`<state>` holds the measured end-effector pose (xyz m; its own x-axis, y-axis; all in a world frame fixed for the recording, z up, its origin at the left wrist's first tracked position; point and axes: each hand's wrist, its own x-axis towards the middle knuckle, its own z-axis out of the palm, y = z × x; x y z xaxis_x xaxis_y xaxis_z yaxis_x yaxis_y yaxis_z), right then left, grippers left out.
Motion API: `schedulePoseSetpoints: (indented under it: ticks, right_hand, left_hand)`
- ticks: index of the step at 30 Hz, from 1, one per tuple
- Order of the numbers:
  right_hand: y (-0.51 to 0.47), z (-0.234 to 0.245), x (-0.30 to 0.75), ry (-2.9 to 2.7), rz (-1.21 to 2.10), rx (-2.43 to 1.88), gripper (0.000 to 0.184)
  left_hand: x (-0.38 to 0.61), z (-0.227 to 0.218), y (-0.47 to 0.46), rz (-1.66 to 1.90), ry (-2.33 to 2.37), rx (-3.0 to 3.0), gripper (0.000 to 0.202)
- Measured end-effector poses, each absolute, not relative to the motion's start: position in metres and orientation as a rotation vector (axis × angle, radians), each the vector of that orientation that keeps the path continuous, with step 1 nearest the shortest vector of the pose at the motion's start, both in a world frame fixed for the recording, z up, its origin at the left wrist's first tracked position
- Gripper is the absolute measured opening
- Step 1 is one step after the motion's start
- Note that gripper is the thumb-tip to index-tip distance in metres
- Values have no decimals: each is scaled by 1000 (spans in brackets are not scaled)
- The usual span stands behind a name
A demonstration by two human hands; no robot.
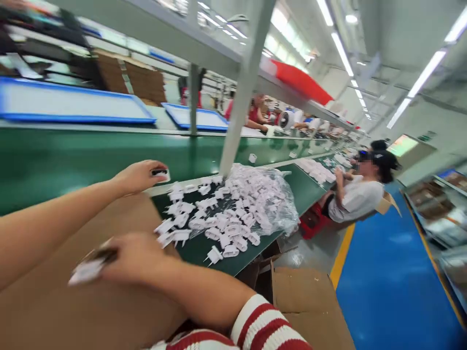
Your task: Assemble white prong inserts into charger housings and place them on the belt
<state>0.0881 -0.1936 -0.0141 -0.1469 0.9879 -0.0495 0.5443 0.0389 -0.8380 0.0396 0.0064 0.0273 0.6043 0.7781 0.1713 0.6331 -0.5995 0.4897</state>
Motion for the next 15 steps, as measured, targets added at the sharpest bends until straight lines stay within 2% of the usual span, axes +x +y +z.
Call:
schedulePoseSetpoints:
  ticks: [7, 12, 15]
  right_hand:
    - [-189, -5, 89, -1039, 1296, -1269, 24]
    - [-195, -6, 82, -1015, 1416, -1196, 33]
    - [-200, -10, 82, -1134, 1329, -1215, 38]
  left_hand:
    - [-99, 27, -97, 616, 1404, 2215, 62]
    - [-131, -9, -171, 707, 1352, 2102, 61]
    - [-127, -30, -199, 782, 1286, 2054, 57]
